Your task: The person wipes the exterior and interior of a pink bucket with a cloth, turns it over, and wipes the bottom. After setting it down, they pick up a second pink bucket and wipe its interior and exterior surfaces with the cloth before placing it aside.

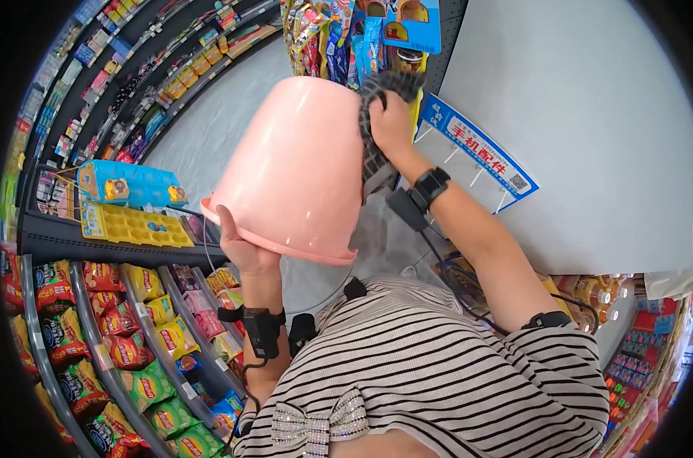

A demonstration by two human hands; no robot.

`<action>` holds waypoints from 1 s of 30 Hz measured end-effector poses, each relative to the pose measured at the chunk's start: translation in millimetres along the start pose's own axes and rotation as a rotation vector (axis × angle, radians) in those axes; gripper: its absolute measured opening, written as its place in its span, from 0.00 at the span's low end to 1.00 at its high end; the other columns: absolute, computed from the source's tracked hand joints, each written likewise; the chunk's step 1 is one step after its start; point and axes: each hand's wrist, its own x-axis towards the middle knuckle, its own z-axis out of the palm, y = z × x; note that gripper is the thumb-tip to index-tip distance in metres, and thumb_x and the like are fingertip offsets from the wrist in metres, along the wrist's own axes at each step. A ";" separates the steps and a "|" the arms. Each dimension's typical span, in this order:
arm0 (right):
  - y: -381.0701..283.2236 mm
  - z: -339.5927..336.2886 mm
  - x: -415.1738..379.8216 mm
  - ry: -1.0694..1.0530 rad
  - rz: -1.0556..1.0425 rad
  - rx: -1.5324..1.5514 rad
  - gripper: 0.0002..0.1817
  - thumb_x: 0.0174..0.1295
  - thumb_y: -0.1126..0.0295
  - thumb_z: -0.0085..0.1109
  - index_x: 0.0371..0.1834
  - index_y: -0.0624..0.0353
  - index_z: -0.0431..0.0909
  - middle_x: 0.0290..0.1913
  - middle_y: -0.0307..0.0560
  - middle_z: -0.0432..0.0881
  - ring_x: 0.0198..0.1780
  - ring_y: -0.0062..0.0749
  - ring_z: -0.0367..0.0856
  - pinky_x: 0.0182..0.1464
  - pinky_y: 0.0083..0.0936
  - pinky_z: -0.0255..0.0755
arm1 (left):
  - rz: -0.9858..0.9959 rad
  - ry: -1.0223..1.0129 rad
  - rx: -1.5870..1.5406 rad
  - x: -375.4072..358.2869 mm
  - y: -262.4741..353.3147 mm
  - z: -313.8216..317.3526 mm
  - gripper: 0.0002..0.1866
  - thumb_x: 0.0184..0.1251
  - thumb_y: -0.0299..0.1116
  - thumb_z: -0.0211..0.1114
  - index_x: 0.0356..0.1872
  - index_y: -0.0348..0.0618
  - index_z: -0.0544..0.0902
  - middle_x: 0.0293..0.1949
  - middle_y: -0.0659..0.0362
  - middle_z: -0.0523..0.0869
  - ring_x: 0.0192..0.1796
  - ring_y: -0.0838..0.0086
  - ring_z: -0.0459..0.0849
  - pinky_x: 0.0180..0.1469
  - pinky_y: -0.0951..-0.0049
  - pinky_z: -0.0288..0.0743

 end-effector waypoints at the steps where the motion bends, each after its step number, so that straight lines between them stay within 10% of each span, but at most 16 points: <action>1: 0.9 2.1 -10.8 0.062 0.019 0.003 0.16 0.55 0.63 0.47 0.40 0.66 0.70 0.39 0.61 0.73 0.43 0.56 0.69 0.46 0.43 0.64 | 0.006 -0.039 -0.013 1.5 0.9 -0.9 0.28 0.64 0.46 0.52 0.58 0.38 0.61 0.58 0.52 0.67 0.59 0.60 0.66 0.60 0.58 0.60; 8: -51.2 -11.2 -109.2 -0.251 -0.005 0.222 0.17 0.53 0.69 0.49 0.44 0.64 0.63 0.41 0.61 0.68 0.44 0.56 0.69 0.46 0.38 0.64 | 0.109 -0.069 0.073 11.2 4.6 14.4 0.31 0.64 0.49 0.50 0.61 0.39 0.56 0.60 0.52 0.64 0.62 0.59 0.63 0.62 0.57 0.58; 14: -78.3 -21.7 -52.1 -0.073 -0.250 0.268 0.15 0.49 0.67 0.55 0.37 0.62 0.67 0.37 0.56 0.71 0.42 0.51 0.71 0.43 0.38 0.66 | 0.065 -0.077 0.040 9.2 7.9 12.3 0.30 0.65 0.47 0.49 0.63 0.43 0.55 0.61 0.53 0.63 0.62 0.59 0.63 0.62 0.57 0.58; 26: -66.2 -35.0 -35.6 -0.112 -0.167 0.281 0.18 0.45 0.67 0.61 0.37 0.63 0.68 0.35 0.55 0.73 0.40 0.44 0.73 0.44 0.29 0.66 | 0.045 -0.104 0.015 -1.1 5.0 17.2 0.30 0.64 0.46 0.51 0.61 0.40 0.57 0.61 0.51 0.63 0.62 0.58 0.63 0.62 0.55 0.57; 30: -42.4 -36.6 -16.5 -0.014 -0.036 0.245 0.19 0.46 0.64 0.60 0.37 0.64 0.69 0.36 0.55 0.73 0.40 0.48 0.73 0.43 0.33 0.67 | -0.010 -0.149 -0.024 -1.0 5.6 15.1 0.27 0.66 0.44 0.47 0.64 0.53 0.53 0.63 0.57 0.61 0.63 0.60 0.61 0.63 0.55 0.56</action>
